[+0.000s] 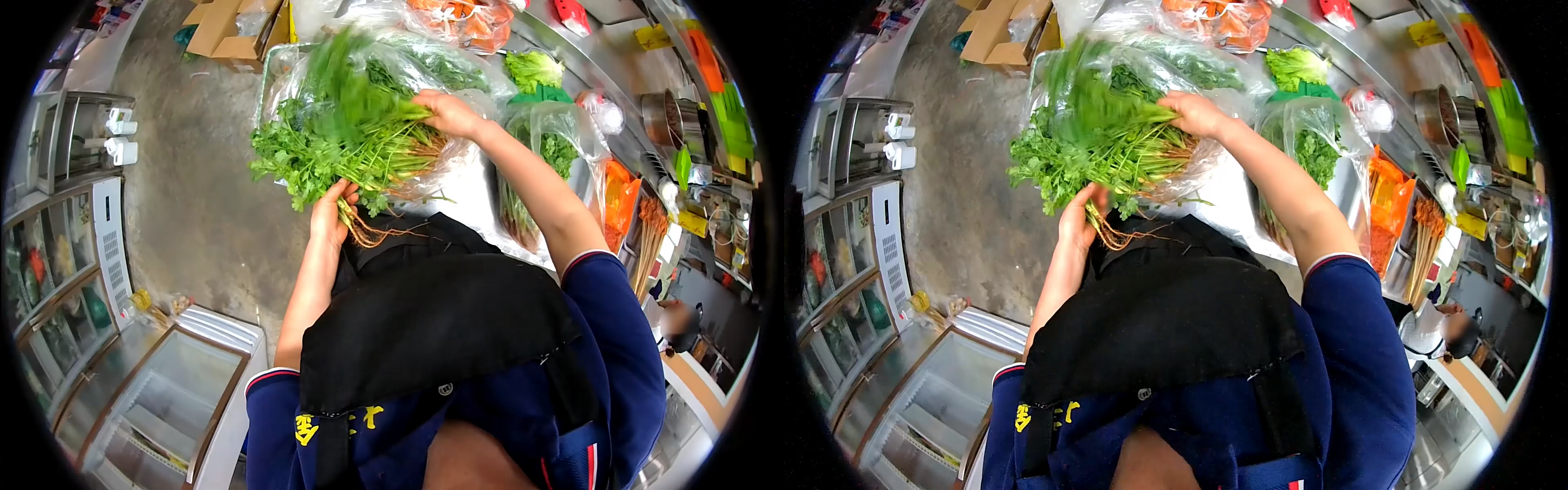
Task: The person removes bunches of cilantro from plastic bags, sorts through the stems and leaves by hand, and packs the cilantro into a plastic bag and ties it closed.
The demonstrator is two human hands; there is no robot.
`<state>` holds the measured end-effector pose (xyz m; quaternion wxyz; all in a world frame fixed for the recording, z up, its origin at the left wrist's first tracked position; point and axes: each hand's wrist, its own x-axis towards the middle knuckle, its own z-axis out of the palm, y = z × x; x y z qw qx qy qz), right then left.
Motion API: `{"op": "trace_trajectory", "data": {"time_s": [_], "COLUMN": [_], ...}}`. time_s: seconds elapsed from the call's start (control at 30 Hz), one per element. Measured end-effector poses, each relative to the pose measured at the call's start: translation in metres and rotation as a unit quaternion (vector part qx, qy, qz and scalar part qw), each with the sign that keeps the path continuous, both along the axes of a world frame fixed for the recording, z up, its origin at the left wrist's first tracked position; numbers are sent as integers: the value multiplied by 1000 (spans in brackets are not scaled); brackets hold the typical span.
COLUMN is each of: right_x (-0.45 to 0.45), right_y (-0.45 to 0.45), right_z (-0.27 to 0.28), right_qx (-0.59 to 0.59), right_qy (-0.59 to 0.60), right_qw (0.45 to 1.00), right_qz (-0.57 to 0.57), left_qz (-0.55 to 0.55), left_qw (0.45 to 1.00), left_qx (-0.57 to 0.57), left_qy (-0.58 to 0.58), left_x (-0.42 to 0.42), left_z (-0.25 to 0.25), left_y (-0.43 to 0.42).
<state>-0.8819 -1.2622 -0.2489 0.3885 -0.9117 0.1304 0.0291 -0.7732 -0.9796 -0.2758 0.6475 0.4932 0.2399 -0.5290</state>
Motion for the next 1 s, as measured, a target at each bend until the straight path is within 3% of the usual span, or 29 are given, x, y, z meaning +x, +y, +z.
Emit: {"op": "trace_trajectory", "data": {"time_s": [0.07,0.17,0.2,0.3,0.43,0.53,0.63,0.7,0.77,0.87,1.0], "right_x": [-4,1,3,13,20,16,18,11,2,2,-10], "right_y": [0,10,18,27,26,15,5,-7,-7,-2,-6], "right_z": [-16,-17,-5,-9,-4,37,83,76,65,97,121], "right_qx": [-100,-140,-207,-267,-234,-88,-70,45,37,192,454], "right_qy": [13,-6,-32,-58,-91,-30,53,-34,25,251,108], "right_qw": [995,990,978,960,963,995,996,996,994,937,858], "right_qz": [25,-6,17,62,100,39,-16,-71,-104,-145,-214], "left_qz": [-2,18,18,20,45,15,-5,-16,-31,-21,-32], "left_qw": [1000,999,999,999,999,1000,1000,1000,999,1000,999], "left_qx": [9,35,37,39,-7,-16,13,20,7,-15,30], "left_qy": [6,4,5,8,-16,-16,-13,-10,-20,3,-10], "left_x": [0,0,-1,-3,-3,-2,-1,0,0,1,-3], "left_z": [-14,-17,-15,-14,-16,-8,-13,-12,-8,-19,-7], "left_y": [5,8,8,2,3,0,4,-1,-4,-4,-8]}}
